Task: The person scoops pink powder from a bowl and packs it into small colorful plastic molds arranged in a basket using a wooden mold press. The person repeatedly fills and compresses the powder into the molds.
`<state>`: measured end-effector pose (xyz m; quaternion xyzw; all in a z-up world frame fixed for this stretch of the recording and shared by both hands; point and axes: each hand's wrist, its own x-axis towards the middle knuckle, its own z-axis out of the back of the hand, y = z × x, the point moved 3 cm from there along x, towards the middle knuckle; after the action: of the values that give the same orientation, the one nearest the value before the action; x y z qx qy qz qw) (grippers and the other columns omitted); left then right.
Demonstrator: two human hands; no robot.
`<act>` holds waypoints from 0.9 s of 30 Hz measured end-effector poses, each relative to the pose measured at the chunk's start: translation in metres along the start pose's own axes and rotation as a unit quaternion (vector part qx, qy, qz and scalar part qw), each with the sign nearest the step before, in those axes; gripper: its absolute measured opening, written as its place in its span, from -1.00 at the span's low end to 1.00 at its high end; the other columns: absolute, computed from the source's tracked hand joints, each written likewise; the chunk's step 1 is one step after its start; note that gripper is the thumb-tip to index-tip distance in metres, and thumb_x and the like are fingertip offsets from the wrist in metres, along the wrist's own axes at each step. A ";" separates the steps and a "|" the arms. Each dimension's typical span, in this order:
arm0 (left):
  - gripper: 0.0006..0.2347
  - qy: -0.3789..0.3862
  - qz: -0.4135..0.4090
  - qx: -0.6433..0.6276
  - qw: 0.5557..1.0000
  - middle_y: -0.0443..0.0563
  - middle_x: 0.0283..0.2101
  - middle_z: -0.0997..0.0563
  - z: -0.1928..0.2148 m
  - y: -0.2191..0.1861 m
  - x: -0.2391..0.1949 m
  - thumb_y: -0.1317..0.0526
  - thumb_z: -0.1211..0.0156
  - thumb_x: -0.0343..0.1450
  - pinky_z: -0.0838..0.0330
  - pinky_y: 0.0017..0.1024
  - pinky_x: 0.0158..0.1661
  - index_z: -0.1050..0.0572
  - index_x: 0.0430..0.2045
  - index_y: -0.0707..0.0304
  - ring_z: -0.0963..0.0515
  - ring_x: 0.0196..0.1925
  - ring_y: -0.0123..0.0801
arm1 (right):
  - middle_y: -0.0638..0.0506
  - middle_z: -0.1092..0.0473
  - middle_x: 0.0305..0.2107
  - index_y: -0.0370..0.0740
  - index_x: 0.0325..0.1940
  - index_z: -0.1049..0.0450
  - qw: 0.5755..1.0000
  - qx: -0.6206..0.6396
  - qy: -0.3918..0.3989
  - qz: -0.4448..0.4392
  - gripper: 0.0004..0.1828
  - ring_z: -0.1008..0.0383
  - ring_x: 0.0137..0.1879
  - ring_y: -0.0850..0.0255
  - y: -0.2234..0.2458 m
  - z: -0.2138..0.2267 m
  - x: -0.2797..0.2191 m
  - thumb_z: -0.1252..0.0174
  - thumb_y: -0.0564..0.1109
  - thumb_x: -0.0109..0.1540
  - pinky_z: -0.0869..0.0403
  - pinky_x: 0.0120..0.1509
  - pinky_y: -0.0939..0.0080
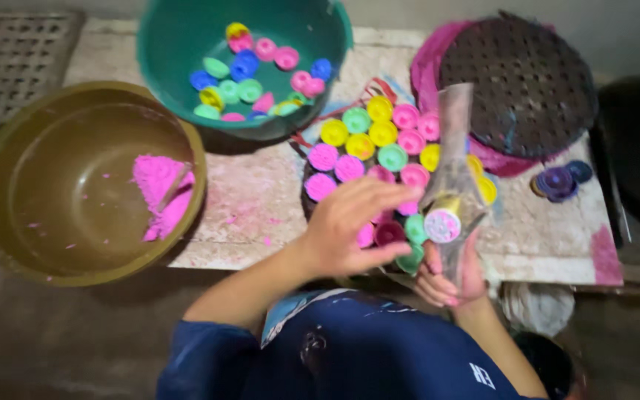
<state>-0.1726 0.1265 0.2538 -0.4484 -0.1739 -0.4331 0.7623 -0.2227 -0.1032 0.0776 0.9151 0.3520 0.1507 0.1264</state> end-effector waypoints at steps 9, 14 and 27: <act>-0.68 -0.109 0.050 0.085 0.989 -0.12 0.10 -0.65 0.099 0.000 -0.072 0.13 -0.41 0.43 -0.44 -0.16 0.28 -0.56 0.06 0.06 -0.66 0.11 -0.32 | 0.06 -0.17 -0.80 -0.23 -0.29 -0.42 0.970 0.073 0.109 -0.203 -0.12 -0.18 -0.77 0.23 -0.089 -0.014 0.131 0.50 0.54 0.40 -0.24 -0.65 0.24; -0.58 -0.075 0.115 0.068 0.988 -0.02 0.08 -0.64 0.204 0.006 -0.127 0.03 -0.39 0.32 -0.36 -0.09 0.28 -0.52 0.03 0.13 -0.61 0.14 -0.13 | -0.03 -0.31 -0.73 -0.28 -0.28 -0.48 0.956 -0.218 -0.021 -0.195 -0.01 -0.35 -0.64 0.21 -0.114 -0.036 0.214 0.47 0.64 0.25 -0.30 -0.57 0.26; -0.67 0.280 0.229 -0.025 0.932 0.10 -0.30 -0.60 0.278 0.024 -0.216 0.10 -0.30 0.34 -0.43 -0.18 -0.25 -0.43 -0.07 0.15 -0.62 -0.25 -0.02 | -0.05 -0.36 -0.52 -0.19 -0.29 -0.43 0.267 -0.797 0.537 0.072 -0.35 -0.46 -0.38 -0.06 -0.159 -0.232 0.386 -0.22 0.47 0.22 -0.37 -0.37 -0.10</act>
<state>-0.2409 0.4723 0.2495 -0.3558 0.1652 -0.3588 0.8470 -0.1312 0.3042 0.3100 0.0876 -0.0238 0.8212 0.5634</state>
